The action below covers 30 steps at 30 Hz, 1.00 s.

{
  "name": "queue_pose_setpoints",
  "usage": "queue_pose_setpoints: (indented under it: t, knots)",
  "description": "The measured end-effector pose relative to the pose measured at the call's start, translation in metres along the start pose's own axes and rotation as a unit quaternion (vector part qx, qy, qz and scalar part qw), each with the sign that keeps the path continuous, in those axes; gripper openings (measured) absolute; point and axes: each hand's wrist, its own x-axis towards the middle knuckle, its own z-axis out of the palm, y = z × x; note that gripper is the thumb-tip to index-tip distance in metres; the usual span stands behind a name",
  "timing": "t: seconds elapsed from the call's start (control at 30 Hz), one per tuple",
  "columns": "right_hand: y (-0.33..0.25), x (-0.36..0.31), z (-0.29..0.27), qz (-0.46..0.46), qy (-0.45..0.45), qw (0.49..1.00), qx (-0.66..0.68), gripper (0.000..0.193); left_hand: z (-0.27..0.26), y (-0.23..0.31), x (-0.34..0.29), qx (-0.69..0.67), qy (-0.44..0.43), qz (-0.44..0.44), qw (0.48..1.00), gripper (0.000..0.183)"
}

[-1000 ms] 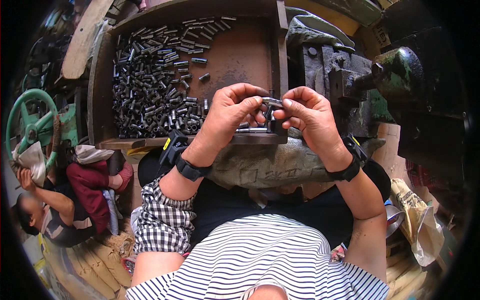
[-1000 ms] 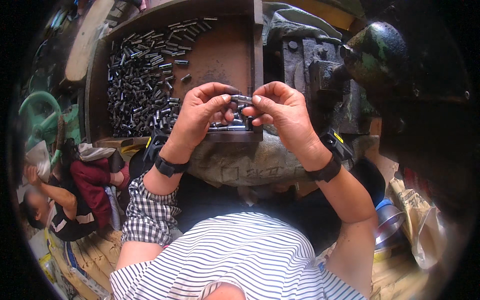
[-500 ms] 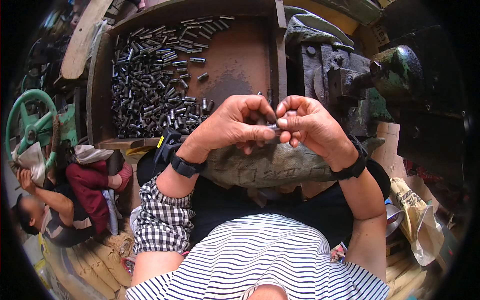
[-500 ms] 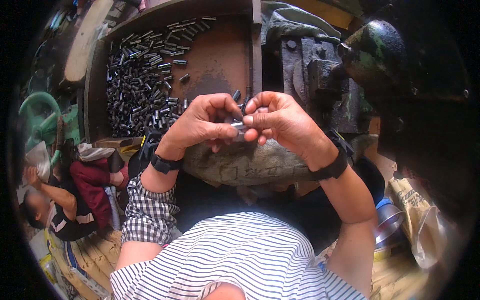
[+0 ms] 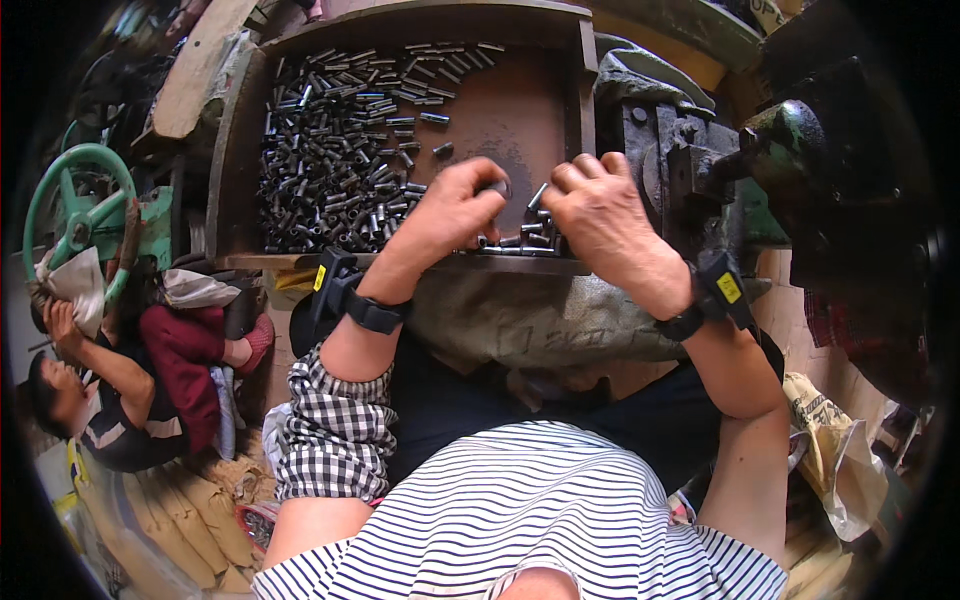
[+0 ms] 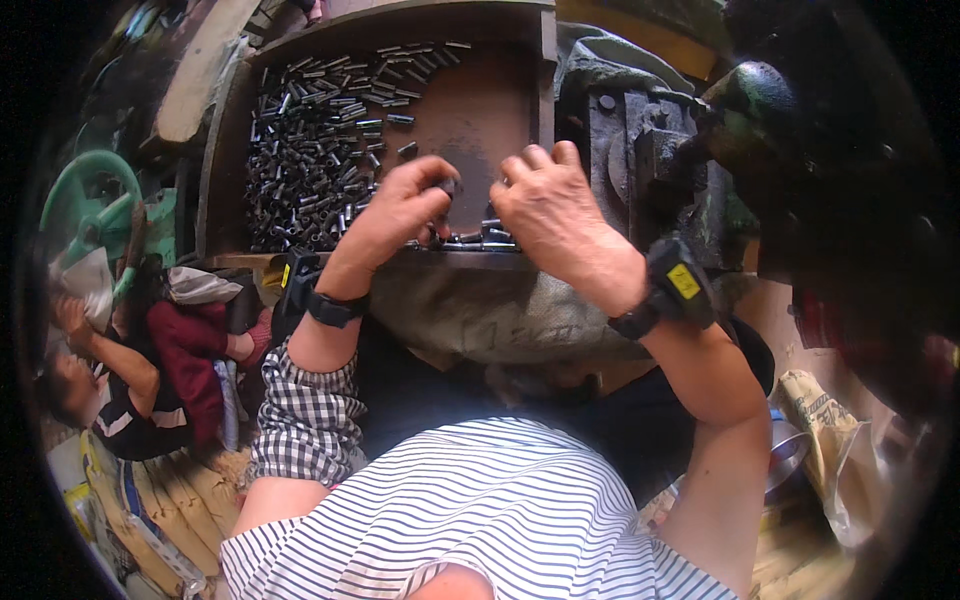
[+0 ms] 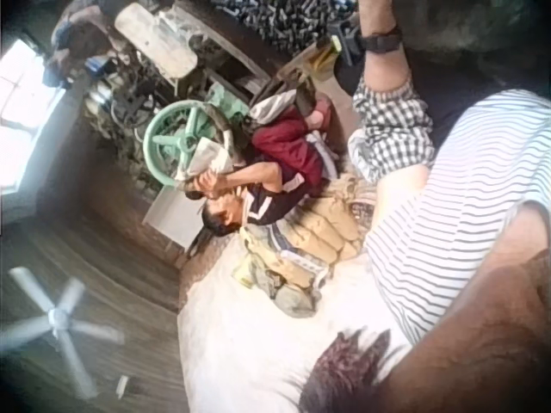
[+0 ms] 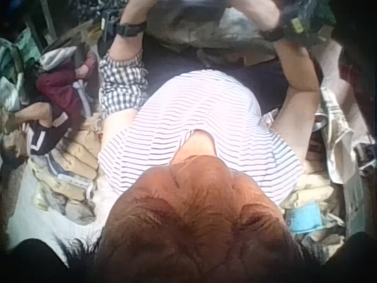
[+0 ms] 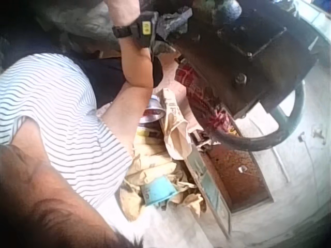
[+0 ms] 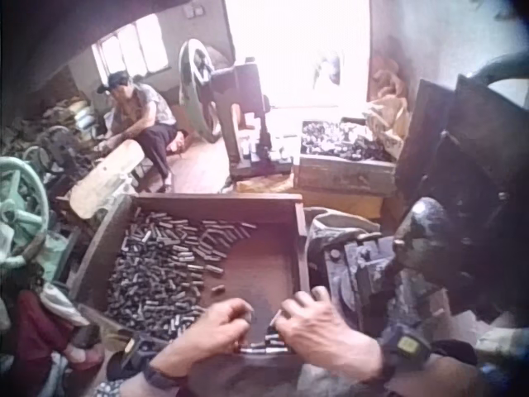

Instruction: The recorder picks up small metal tubes from a bin, inspects them, and inserts them into a manual press for processing.

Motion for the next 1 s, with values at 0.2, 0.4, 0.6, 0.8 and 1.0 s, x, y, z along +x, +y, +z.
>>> queue_pose_setpoints:
  t: [0.2,0.4,0.6,0.8,1.0]
  knots:
    - [-0.010,0.018,0.011,-0.021,-0.145,0.987,-0.066,0.011,0.013,-0.022,0.015,0.426,-0.018,0.158,0.891,0.027]
    - [0.002,0.014,0.015,-0.018,-0.124,0.992,-0.025,0.010,0.013,-0.007,0.013,0.504,-0.072,0.118,0.852,0.024]
    - [-0.004,0.000,0.016,0.051,0.024,0.995,0.076,0.006,0.010,-0.012,0.012,0.545,-0.040,0.152,0.824,0.024]
    - [-0.021,-0.020,0.007,0.216,0.092,0.894,0.382,0.027,0.003,-0.013,0.010,0.444,-0.047,0.156,0.881,0.017]
    - [-0.043,-0.038,-0.008,0.349,0.078,0.633,0.687,0.020,0.012,-0.004,-0.032,-0.225,-0.088,0.015,0.970,0.007]
